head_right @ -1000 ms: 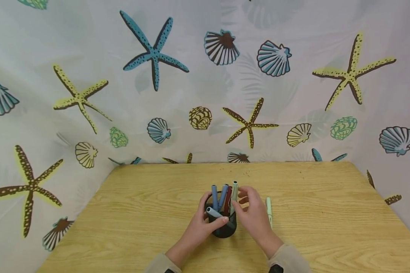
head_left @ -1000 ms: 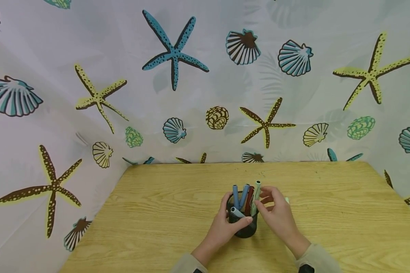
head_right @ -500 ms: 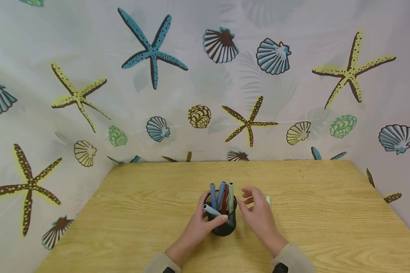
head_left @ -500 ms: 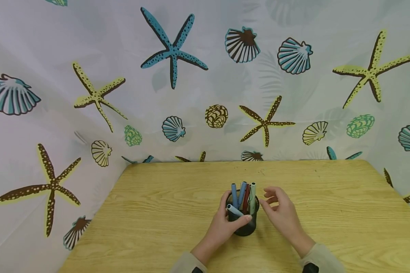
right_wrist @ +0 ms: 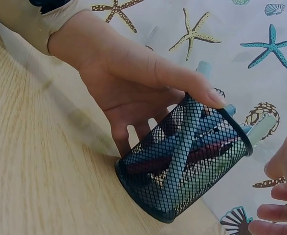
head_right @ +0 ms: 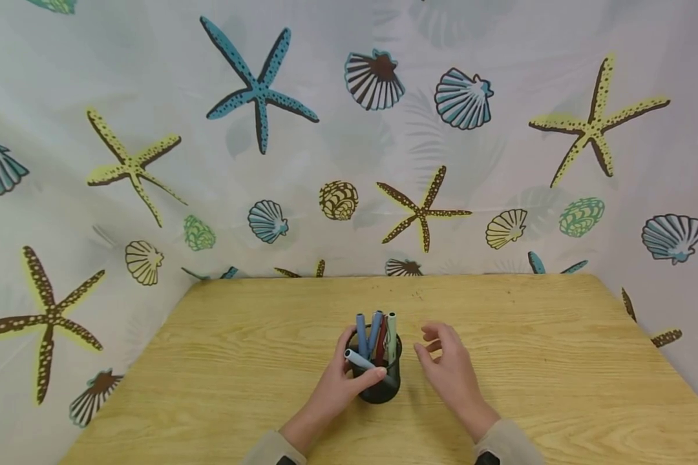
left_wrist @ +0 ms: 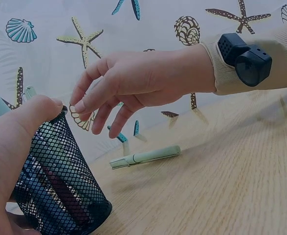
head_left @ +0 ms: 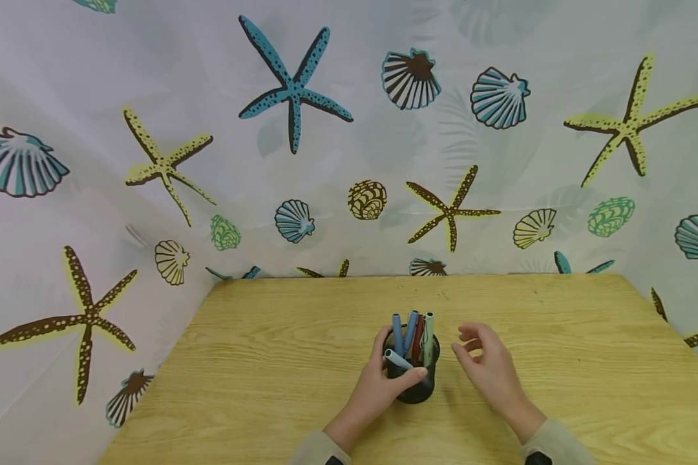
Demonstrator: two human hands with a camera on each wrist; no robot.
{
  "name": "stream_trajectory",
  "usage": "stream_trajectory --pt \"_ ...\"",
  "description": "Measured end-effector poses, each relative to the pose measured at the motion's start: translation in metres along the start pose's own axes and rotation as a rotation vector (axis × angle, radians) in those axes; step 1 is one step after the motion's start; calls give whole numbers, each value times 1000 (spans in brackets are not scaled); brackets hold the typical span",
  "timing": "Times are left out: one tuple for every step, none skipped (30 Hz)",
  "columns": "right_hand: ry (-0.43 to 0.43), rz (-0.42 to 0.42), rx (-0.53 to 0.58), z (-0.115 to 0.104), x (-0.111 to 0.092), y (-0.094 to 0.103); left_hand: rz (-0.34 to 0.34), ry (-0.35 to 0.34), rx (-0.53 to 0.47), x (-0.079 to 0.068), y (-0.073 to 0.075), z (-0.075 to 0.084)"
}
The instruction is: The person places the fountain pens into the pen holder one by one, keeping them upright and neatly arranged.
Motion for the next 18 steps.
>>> stream_trajectory --pt "-7 -3 -3 1 -1 1 1 0 2 0 0 0" --pt "-17 -6 -5 3 -1 1 3 -1 3 1 0 0" --pt "-23 -10 -7 5 -2 2 3 -1 4 1 0 -1" --pt "-29 -12 -7 6 -3 2 3 -1 4 1 0 -1" --pt "-30 -12 -10 7 -3 3 3 0 3 1 0 -1" --pt "-29 -13 -15 7 -4 3 2 1 1 1 0 -2" --pt "-29 -12 -18 8 -4 4 3 2 1 1 -1 -2" --pt "-28 -10 -23 9 -5 5 3 1 0 1 -1 -2" --pt "-29 -10 -29 10 -5 6 3 2 0 1 -1 -2" --pt "-31 -9 -33 11 -6 7 3 1 0 1 -1 -2" --pt "-34 -10 -39 13 -7 8 4 0 2 1 -1 -1" --pt "-43 -12 -39 14 -8 8 4 -1 2 1 -1 -1" --pt "-52 -14 -39 16 -8 9 4 -3 4 1 -1 -1" --pt "-58 -16 -39 18 -9 10 3 -3 4 1 -1 -1" --pt "-65 -21 -38 19 -10 10 2 -4 4 1 -1 -1" --pt "-71 -23 -37 21 -11 10 2 -5 3 1 -1 -1" --pt "-76 -27 -36 22 -11 11 1 -5 1 1 -1 -1" --pt "-78 -30 -34 23 -12 11 0 -6 0 0 -1 -1"
Point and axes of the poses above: each hand's wrist, its own x-axis towards the middle knuckle, its own y-axis out of the back of the hand, z = x × y, the point moved 5 cm from there along x, towards the middle knuckle, and after that the axes turned 15 degrees about y, right-handed, at the moved point
